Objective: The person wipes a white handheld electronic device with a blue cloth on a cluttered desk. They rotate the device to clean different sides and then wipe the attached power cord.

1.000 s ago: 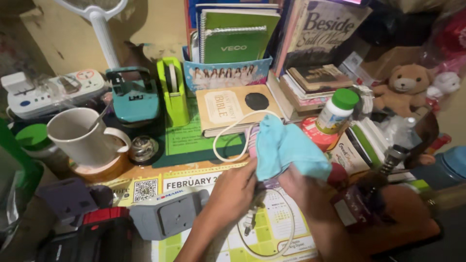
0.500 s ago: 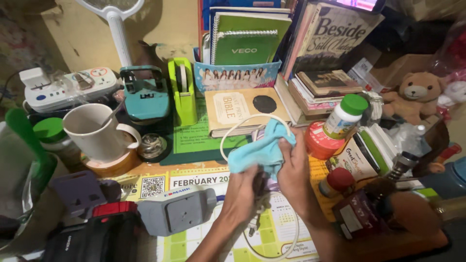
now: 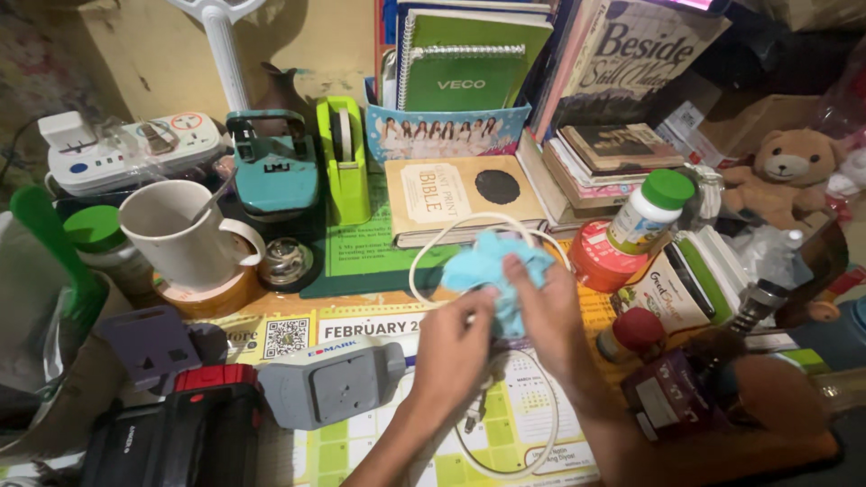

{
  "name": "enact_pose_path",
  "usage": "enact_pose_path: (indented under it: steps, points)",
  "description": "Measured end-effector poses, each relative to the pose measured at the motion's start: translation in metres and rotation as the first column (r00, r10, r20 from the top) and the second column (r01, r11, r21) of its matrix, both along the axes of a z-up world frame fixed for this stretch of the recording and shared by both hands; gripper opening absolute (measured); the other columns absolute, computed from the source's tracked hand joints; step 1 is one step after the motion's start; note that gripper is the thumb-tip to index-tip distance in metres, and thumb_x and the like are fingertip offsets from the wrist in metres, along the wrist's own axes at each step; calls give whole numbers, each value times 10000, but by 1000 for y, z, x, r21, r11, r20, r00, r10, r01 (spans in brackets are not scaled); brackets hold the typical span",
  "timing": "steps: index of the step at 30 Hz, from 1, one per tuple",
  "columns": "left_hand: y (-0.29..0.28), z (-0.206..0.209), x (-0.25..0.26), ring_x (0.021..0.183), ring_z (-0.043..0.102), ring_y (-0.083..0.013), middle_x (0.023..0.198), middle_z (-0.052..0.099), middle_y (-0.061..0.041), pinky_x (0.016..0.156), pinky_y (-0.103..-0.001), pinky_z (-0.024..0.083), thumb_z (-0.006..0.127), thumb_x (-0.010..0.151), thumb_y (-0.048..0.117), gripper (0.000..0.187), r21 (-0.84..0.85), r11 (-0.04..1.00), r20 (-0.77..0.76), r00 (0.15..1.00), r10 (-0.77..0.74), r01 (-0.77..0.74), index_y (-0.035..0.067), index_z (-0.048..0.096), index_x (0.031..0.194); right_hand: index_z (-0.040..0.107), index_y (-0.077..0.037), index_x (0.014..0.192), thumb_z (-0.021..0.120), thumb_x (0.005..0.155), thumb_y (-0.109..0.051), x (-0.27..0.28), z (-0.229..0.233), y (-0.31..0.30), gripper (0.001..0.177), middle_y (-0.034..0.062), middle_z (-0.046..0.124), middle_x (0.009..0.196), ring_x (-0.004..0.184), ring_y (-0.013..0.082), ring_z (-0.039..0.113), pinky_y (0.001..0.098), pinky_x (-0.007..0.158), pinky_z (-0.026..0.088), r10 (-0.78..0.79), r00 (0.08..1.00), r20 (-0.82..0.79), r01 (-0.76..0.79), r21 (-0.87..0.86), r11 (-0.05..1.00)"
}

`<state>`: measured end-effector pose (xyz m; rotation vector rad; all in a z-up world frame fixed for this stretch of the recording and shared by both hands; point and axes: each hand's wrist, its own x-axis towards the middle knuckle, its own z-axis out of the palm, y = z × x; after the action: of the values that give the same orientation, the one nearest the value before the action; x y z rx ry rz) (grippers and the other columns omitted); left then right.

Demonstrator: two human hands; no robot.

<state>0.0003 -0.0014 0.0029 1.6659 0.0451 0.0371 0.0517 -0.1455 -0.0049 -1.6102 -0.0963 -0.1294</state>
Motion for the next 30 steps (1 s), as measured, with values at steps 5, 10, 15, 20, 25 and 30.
enact_pose_path:
  steps: [5,10,15,20,25,30]
  points:
    - [-6,6,-8,590,643,-400,639,650,-210,544,-500,486,569,1014,325,308,409,911,388,894,-224,50,71,667,870,621,-9,1162,536,1059,-390,15,-10,-15,404,44,675,917,739,101,642,274,620,521,-73,992,-101,107,381,918]
    - [-3,8,-8,599,649,-421,636,648,-212,571,-514,502,561,1019,334,311,482,869,366,875,-316,112,86,675,871,562,-31,1122,467,1147,-381,20,-7,-26,363,51,617,849,714,168,610,323,630,524,132,981,144,-188,512,838]
    - [9,14,-2,636,676,-411,633,664,-207,606,-517,515,570,1001,329,288,371,929,315,939,-138,12,83,700,925,571,-74,1191,382,1050,-450,13,3,-10,444,31,659,873,754,162,645,342,697,562,-19,987,-158,108,572,813]
    - [8,10,-6,637,671,-422,689,680,-205,597,-513,522,579,988,317,264,414,910,400,896,-196,14,81,696,961,574,43,1251,583,1017,-99,-2,13,-3,275,136,689,1073,921,251,689,383,762,552,219,976,13,-205,412,888]
    - [4,8,-6,620,654,-427,647,665,-200,596,-514,516,597,1005,329,279,518,852,349,890,-295,79,88,690,899,606,-18,1220,540,973,-149,9,15,-15,288,120,725,1096,973,244,727,379,828,604,166,970,-180,-48,525,850]
    - [8,9,-5,626,658,-427,658,669,-203,574,-513,511,620,955,303,235,479,875,379,883,-276,68,87,705,918,591,-22,1274,618,1009,-128,14,7,-19,287,111,685,1114,982,260,685,403,804,560,180,966,-183,-56,534,844]
